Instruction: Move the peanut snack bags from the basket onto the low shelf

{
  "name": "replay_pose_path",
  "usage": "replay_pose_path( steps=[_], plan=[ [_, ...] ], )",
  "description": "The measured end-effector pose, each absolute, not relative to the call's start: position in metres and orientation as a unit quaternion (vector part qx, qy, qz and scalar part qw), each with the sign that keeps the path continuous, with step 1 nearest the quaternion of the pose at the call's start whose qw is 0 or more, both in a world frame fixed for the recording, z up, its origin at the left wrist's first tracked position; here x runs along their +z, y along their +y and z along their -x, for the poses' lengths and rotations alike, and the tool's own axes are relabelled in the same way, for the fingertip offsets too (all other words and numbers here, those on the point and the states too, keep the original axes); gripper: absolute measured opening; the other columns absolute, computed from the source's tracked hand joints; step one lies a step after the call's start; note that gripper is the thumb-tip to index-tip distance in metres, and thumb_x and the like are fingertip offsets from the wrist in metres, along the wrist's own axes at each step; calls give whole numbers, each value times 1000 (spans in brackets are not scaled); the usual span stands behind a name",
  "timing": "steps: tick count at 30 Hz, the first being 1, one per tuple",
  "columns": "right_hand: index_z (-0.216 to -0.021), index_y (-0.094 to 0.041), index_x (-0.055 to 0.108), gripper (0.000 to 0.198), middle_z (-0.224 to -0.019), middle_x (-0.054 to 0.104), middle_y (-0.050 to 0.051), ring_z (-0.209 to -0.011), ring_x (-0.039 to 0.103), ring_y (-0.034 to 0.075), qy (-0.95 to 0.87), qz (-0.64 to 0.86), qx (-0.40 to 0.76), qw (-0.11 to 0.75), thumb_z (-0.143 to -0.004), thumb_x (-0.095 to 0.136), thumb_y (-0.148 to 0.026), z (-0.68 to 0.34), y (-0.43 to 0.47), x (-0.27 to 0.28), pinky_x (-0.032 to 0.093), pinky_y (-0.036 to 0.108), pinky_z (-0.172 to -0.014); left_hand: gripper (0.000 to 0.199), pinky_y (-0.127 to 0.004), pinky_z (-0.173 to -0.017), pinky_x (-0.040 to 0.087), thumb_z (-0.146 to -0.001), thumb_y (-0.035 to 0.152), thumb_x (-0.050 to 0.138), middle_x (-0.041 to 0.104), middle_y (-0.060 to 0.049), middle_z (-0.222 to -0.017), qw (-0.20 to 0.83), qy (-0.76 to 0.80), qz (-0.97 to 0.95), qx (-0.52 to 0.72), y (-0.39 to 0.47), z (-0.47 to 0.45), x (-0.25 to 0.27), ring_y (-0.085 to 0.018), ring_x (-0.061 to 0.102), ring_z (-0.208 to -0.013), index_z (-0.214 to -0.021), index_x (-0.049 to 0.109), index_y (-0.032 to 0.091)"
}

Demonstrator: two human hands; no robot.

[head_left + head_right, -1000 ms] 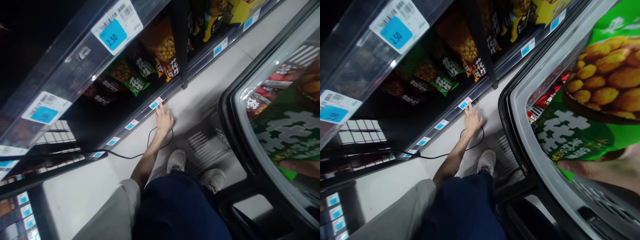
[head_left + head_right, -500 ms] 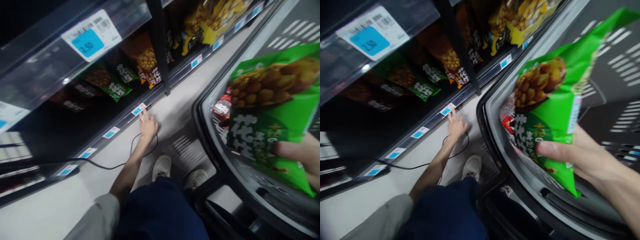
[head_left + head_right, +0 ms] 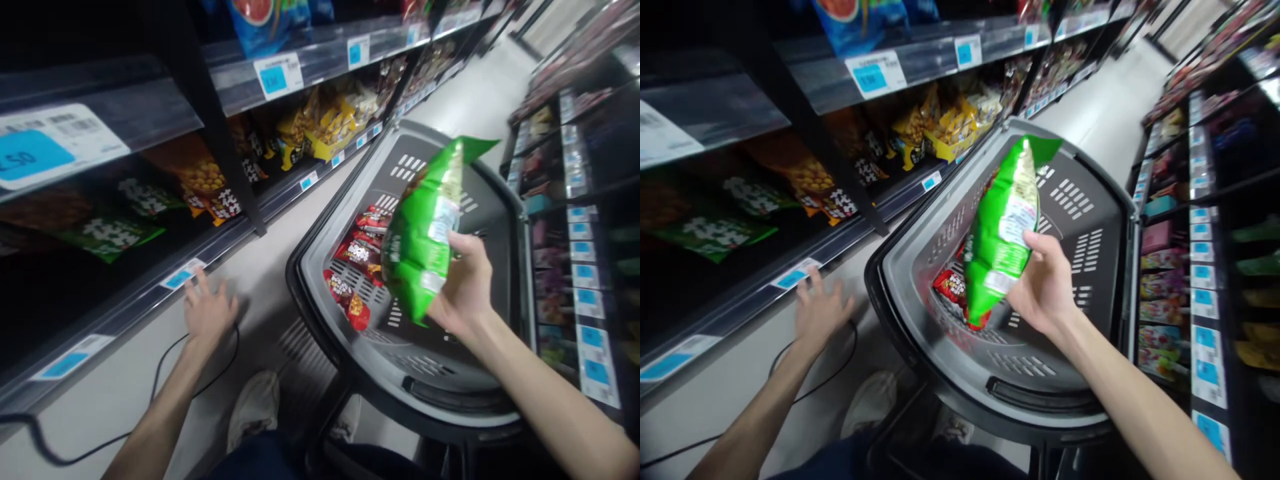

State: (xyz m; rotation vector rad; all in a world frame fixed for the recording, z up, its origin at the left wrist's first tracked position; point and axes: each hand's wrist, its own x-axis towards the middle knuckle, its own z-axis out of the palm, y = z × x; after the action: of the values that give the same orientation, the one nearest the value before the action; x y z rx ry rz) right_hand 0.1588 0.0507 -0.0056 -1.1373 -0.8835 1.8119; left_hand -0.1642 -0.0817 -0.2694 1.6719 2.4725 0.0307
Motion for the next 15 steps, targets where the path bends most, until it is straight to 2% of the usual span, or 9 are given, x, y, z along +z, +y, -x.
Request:
replay_pose_path(
  steps=[2, 4, 6, 8, 10, 12, 15],
  plan=[
    [-98, -23, 70, 48, -97, 75, 6, -113, 68, 31, -370, 432, 718, 402, -66, 83, -57, -159, 50, -6, 58, 48, -98, 50, -65, -95, 47, -99, 32, 41, 6, -30, -165, 53, 821, -569, 15, -83, 165, -272, -60, 28, -141, -129, 61, -1],
    [-105, -23, 70, 58, -103, 75, 7, -115, 67, 31, -391, 427, 710, 401, -65, 86, -62, -159, 49, -8, 57, 48, -100, 46, -60, -93, 49, -98, 30, 40, 27, -30, -161, 23, 815, -578, 32, -81, 164, -269, -53, 43, -134, -121, 66, 0],
    [-111, -23, 71, 62, -108, 75, 8, -116, 68, 32, -406, 430, 710, 382, -65, 87, -61, -158, 46, -11, 56, 47, -101, 40, -51, -93, 51, -98, 27, 42, 58, -24, -139, -7, 801, -591, 94, -78, 160, -256, -40, 60, -118, -112, 71, 5],
    [-114, -21, 71, 60, -113, 74, 9, -114, 69, 31, -414, 441, 712, 357, -66, 90, -52, -156, 43, -13, 56, 46, -103, 30, -38, -87, 52, -97, 26, 48, 74, -13, -110, -37, 776, -597, 202, -73, 152, -231, -27, 69, -96, -105, 73, 12],
    [-115, -20, 72, 55, -117, 74, 9, -111, 70, 29, -417, 448, 711, 347, -68, 91, -40, -152, 40, -14, 56, 43, -103, 18, -28, -73, 50, -94, 21, 56, 74, -7, -90, -68, 737, -590, 323, -69, 140, -198, -17, 66, -75, -101, 71, 15],
    [-117, -21, 72, 53, -120, 73, 8, -106, 72, 26, -403, 455, 713, 350, -69, 91, -32, -149, 40, -15, 58, 39, -100, 13, -24, -63, 46, -90, 13, 61, 68, -2, -74, -98, 674, -588, 436, -64, 124, -162, -11, 57, -59, -99, 70, 15],
    [-118, -23, 71, 53, -118, 73, 7, -97, 74, 24, -360, 476, 717, 360, -69, 91, -28, -148, 42, -17, 63, 36, -88, 22, -22, -57, 43, -82, 1, 64, 63, 2, -68, -128, 519, -621, 573, -56, 96, -110, -9, 54, -56, -98, 69, 15]
  ],
)
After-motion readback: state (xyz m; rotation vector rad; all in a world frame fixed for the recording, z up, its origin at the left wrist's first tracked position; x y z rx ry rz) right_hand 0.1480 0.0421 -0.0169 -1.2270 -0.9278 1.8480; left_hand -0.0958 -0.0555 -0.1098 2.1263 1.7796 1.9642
